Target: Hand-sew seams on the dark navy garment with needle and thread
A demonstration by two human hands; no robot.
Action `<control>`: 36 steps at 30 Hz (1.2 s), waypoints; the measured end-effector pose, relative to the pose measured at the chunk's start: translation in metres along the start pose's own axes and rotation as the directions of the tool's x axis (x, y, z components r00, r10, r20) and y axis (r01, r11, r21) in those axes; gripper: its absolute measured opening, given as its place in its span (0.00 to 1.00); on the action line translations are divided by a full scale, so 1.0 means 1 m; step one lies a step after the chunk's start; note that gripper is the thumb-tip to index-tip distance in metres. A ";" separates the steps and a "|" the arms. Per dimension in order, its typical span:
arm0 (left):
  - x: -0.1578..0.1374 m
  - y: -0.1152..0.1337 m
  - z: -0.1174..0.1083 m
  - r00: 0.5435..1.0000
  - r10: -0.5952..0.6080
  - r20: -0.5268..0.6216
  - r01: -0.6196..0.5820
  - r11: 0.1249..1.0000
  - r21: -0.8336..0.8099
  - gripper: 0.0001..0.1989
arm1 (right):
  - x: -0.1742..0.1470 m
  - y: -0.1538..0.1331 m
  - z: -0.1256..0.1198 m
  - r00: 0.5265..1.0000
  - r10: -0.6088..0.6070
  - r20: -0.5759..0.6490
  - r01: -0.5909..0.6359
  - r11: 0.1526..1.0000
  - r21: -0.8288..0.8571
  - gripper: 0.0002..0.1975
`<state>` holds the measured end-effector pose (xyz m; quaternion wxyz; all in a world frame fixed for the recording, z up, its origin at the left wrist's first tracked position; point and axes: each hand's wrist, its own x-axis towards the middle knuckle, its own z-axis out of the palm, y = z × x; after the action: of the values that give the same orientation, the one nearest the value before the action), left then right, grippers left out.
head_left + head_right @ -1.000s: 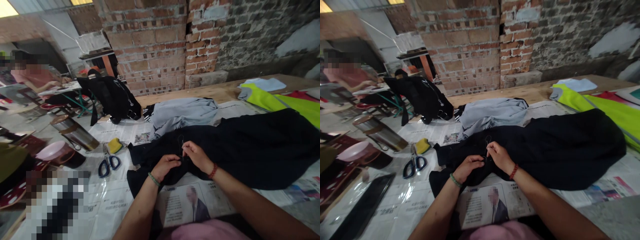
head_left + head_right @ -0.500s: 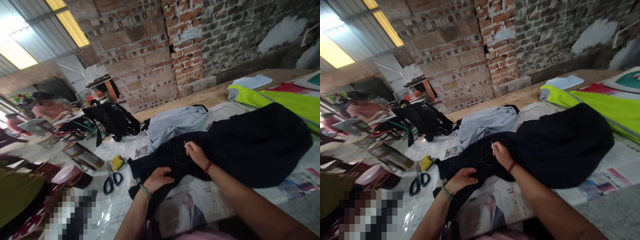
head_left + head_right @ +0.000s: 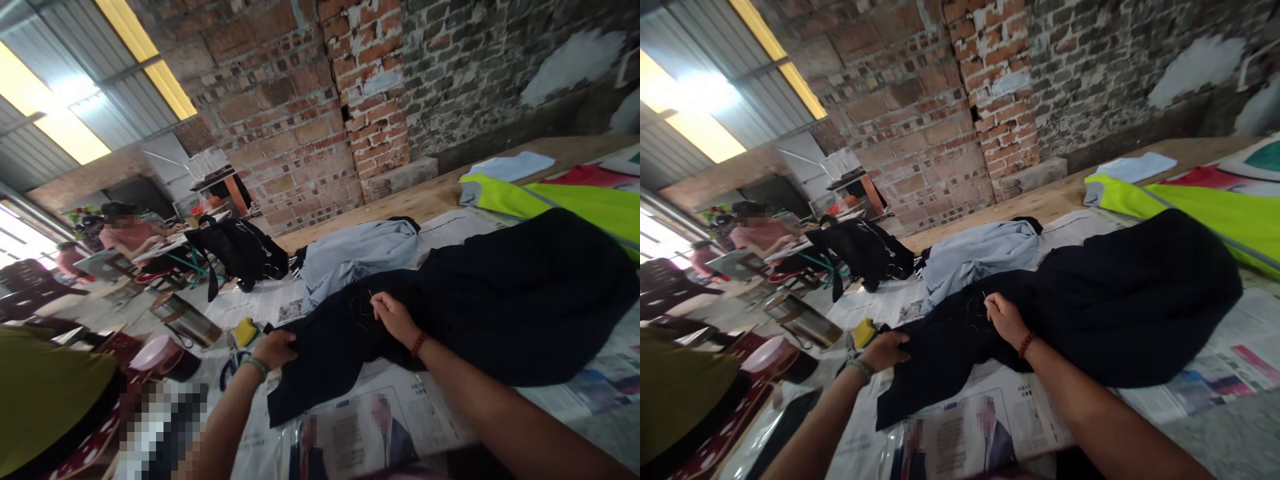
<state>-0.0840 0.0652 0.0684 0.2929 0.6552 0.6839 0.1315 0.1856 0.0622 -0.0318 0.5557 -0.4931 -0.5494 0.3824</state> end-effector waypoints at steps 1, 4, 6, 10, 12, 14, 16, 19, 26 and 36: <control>-0.002 0.001 0.006 1.000 0.013 -0.011 -0.012 0.998 0.062 0.09 | 0.000 0.000 0.000 1.000 0.002 0.000 -0.002 1.000 -0.002 0.09; -0.013 0.010 0.014 0.999 0.047 -0.014 -0.039 0.930 0.366 0.14 | 0.000 0.000 0.001 1.000 0.006 0.006 -0.006 1.000 -0.009 0.09; -0.024 0.022 0.014 0.991 0.121 -0.053 -0.056 0.744 0.666 0.17 | 0.000 0.000 0.001 1.000 0.004 0.006 -0.004 1.000 -0.012 0.09; -0.038 0.050 0.019 0.932 0.338 -0.128 -0.113 0.608 0.786 0.17 | -0.002 -0.002 0.000 1.000 0.005 0.009 -0.005 1.000 -0.025 0.09; -0.036 0.058 0.032 0.899 0.426 -0.099 -0.235 0.661 0.712 0.17 | -0.002 -0.002 0.000 1.000 0.006 0.012 -0.006 1.000 -0.028 0.10; -0.029 0.061 0.050 0.887 0.460 -0.027 -0.352 0.714 0.605 0.14 | -0.003 -0.002 0.000 1.000 0.000 0.011 0.000 1.000 -0.027 0.10; -0.020 0.059 0.067 0.899 0.437 0.021 -0.378 0.752 0.540 0.10 | -0.004 -0.001 0.000 1.000 -0.015 -0.004 0.015 1.000 -0.023 0.11; -0.010 0.054 0.086 0.924 0.382 0.026 -0.340 0.787 0.515 0.10 | -0.004 0.001 0.001 0.998 -0.034 -0.045 0.034 0.999 -0.015 0.11; 0.004 0.033 0.099 0.937 0.335 0.096 -0.349 0.902 0.255 0.09 | -0.004 0.005 0.004 0.983 -0.009 -0.182 0.013 1.000 0.018 0.12; 0.007 0.014 0.100 0.903 0.375 0.212 -0.256 0.863 -0.436 0.13 | -0.008 -0.057 -0.034 0.929 -0.026 -0.370 0.187 0.894 0.408 0.06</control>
<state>-0.0151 0.0528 -0.0051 0.4909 0.6977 0.4744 0.2172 0.2120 0.0375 0.0241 0.7620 -0.3855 -0.3671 0.3688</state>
